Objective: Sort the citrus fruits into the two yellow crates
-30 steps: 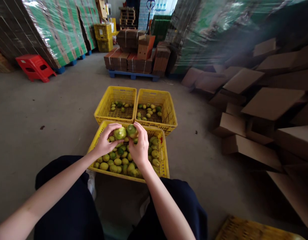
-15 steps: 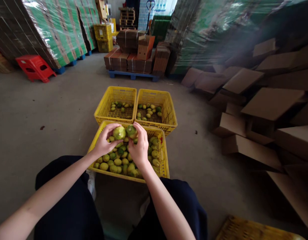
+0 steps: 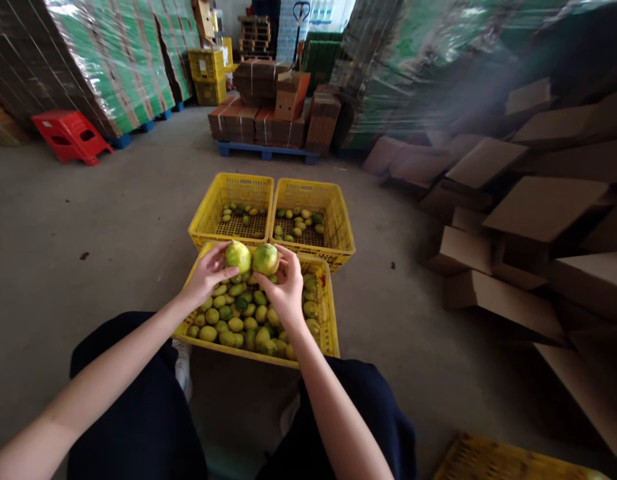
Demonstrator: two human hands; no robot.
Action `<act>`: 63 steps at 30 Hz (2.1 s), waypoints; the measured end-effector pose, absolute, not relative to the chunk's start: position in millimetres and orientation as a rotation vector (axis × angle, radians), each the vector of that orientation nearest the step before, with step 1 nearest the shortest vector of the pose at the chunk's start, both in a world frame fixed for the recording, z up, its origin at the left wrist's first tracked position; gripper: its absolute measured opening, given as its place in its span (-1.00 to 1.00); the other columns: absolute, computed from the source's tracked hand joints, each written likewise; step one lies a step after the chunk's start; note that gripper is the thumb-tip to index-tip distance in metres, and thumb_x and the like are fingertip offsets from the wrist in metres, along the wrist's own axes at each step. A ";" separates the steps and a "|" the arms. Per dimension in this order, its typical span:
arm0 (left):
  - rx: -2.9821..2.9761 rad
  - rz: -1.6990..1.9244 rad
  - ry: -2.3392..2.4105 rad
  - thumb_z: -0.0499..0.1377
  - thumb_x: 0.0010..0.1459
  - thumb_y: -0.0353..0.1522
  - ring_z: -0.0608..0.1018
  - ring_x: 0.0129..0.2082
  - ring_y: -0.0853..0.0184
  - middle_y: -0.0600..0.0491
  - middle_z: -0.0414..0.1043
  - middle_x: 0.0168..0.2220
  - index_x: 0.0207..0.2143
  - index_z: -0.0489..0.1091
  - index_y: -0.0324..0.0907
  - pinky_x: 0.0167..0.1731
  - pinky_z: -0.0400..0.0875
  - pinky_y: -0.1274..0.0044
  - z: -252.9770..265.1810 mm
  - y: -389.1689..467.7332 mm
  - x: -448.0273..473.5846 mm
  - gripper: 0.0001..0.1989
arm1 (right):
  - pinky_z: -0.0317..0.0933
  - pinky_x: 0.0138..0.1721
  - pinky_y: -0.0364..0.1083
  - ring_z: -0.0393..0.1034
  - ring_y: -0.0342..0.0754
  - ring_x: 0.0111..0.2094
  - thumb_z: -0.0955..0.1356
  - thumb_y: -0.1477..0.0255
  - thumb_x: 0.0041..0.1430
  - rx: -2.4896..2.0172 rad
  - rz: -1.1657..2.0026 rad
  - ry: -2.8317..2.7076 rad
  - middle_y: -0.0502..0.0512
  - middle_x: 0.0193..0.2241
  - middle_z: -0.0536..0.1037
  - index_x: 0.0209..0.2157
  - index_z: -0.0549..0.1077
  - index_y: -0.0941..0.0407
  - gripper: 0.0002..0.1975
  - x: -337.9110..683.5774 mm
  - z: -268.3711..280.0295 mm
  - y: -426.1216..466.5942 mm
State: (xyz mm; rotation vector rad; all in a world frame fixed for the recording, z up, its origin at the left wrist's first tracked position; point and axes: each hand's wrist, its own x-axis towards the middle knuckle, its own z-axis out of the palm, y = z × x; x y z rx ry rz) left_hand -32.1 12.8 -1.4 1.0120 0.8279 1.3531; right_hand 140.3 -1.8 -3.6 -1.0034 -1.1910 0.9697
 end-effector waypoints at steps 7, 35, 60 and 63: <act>0.625 1.215 0.756 0.24 0.08 -0.41 0.58 -0.13 0.21 -0.07 0.52 -0.09 -0.05 0.44 -0.21 -0.16 0.51 0.42 1.2 16.9 -36.1 -0.66 | 0.33 -0.16 -0.03 0.44 -0.04 -0.26 0.51 0.39 -0.16 -1.007 1.318 -0.928 -0.02 -0.26 0.54 -0.12 0.44 0.00 -0.52 144.7 7.7 -1.6; 0.412 1.154 0.791 0.06 0.11 -0.29 0.42 -0.69 0.43 0.07 0.43 -0.56 -0.21 0.49 -0.24 -0.79 0.18 0.65 -0.2 15.2 -24.4 -0.70 | 0.22 -0.66 -0.12 0.38 -0.07 -0.62 0.33 0.29 -0.05 -0.800 1.747 -0.489 0.05 -0.46 0.58 -0.24 0.48 0.14 -0.68 127.1 3.3 0.3; 0.023 1.364 0.458 0.03 0.17 -0.32 0.56 -0.10 0.31 0.05 0.57 -0.23 -0.14 0.49 -0.13 -0.05 0.44 0.44 -1.1 33.7 14.6 -0.70 | 0.36 -0.01 0.00 0.49 -0.06 -0.16 0.31 0.11 0.10 -0.524 1.555 -0.122 -0.01 -0.24 0.59 -0.30 0.46 0.01 -0.72 113.8 -11.8 24.8; -0.004 1.359 0.461 0.00 0.20 -0.33 0.57 -0.15 0.35 0.05 0.58 -0.25 -0.10 0.48 -0.14 -0.10 0.45 0.49 0.4 34.3 16.2 -0.68 | 0.37 -0.02 0.00 0.49 -0.07 -0.19 0.31 0.13 0.11 -0.537 1.557 -0.134 -0.01 -0.26 0.59 -0.31 0.46 0.01 -0.73 114.8 -14.0 24.9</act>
